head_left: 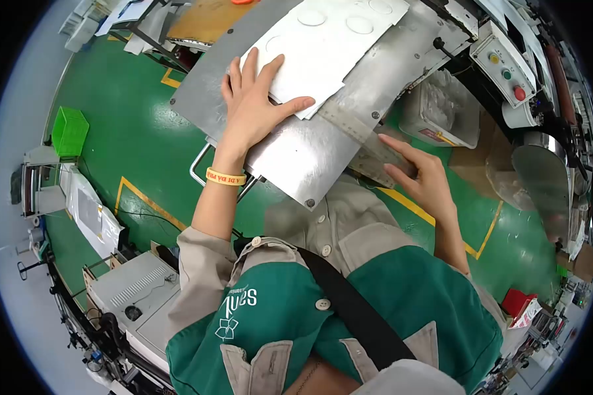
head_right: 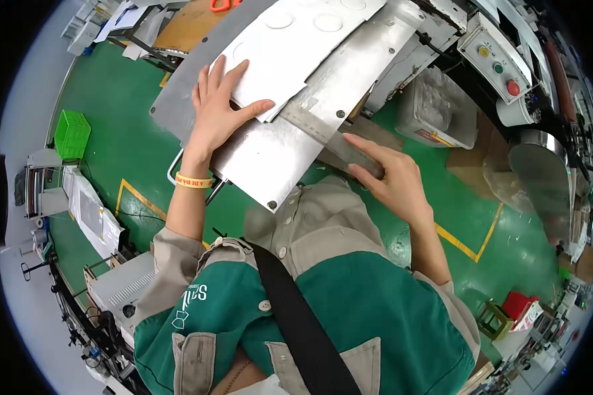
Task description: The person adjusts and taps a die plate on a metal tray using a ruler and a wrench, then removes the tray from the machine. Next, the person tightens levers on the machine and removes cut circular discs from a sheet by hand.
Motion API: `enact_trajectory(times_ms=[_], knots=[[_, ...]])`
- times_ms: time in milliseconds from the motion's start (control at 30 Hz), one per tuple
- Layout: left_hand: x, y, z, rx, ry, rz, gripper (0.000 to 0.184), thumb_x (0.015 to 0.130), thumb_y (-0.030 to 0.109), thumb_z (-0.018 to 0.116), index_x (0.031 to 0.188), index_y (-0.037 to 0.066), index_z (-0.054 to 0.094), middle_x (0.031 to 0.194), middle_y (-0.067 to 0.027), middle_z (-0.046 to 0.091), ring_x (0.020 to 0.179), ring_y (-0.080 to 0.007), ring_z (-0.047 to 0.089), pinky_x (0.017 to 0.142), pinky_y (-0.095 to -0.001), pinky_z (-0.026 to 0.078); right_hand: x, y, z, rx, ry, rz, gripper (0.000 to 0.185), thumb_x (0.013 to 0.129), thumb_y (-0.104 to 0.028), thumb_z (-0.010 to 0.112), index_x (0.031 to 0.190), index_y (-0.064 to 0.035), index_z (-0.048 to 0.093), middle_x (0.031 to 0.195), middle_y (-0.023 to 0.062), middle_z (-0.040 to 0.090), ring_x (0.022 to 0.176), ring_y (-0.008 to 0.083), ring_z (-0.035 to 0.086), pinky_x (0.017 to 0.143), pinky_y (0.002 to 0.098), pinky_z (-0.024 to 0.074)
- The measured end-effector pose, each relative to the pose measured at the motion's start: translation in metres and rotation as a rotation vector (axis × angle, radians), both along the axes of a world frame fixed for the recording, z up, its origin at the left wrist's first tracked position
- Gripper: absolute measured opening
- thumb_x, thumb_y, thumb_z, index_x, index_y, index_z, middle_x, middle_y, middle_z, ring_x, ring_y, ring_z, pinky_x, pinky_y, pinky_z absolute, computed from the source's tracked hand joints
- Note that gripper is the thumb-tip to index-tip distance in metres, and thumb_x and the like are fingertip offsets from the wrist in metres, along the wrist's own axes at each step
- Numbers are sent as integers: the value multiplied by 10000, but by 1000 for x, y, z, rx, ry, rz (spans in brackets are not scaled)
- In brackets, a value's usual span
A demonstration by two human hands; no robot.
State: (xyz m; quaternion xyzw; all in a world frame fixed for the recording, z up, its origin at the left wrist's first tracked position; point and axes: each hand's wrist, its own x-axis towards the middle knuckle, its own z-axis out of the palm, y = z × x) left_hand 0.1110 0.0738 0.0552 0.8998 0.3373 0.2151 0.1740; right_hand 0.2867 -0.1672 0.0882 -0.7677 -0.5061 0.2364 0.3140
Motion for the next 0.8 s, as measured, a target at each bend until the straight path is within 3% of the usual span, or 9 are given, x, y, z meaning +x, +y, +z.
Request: enact_trajectory(times_ms=[133,167,233,800], knots=[[0,0,1,20,8,-6,865,616,652,663,1274,116,494,1417,-233,249,1332,-402,108,1068,-508,47,3,-1,-8,56,-12,16,450,752,-168,667,1192,-217,585,879,91,657,503,164,435,518,278,395],[0,-1,2,30,3,-13,861,624,651,658,1276,115,490,1416,-228,252,1327,-401,117,1066,-512,61,0,1,5,-48,18,-8,442,752,-171,668,1185,-217,590,878,92,656,508,165,451,523,280,401],[0,0,2,40,29,-9,858,627,645,660,1278,112,488,1416,-221,254,1328,-398,119,1065,-512,72,1,0,-10,109,-12,7,435,753,-176,669,1180,-216,593,876,91,655,514,171,469,528,287,406],[2,-3,6,8,30,7,860,626,636,670,1287,118,484,1428,-209,250,1336,-393,124,1075,-499,82,-1,0,-5,38,29,-27,429,753,-188,670,1174,-197,595,859,98,658,550,200,520,546,294,428]])
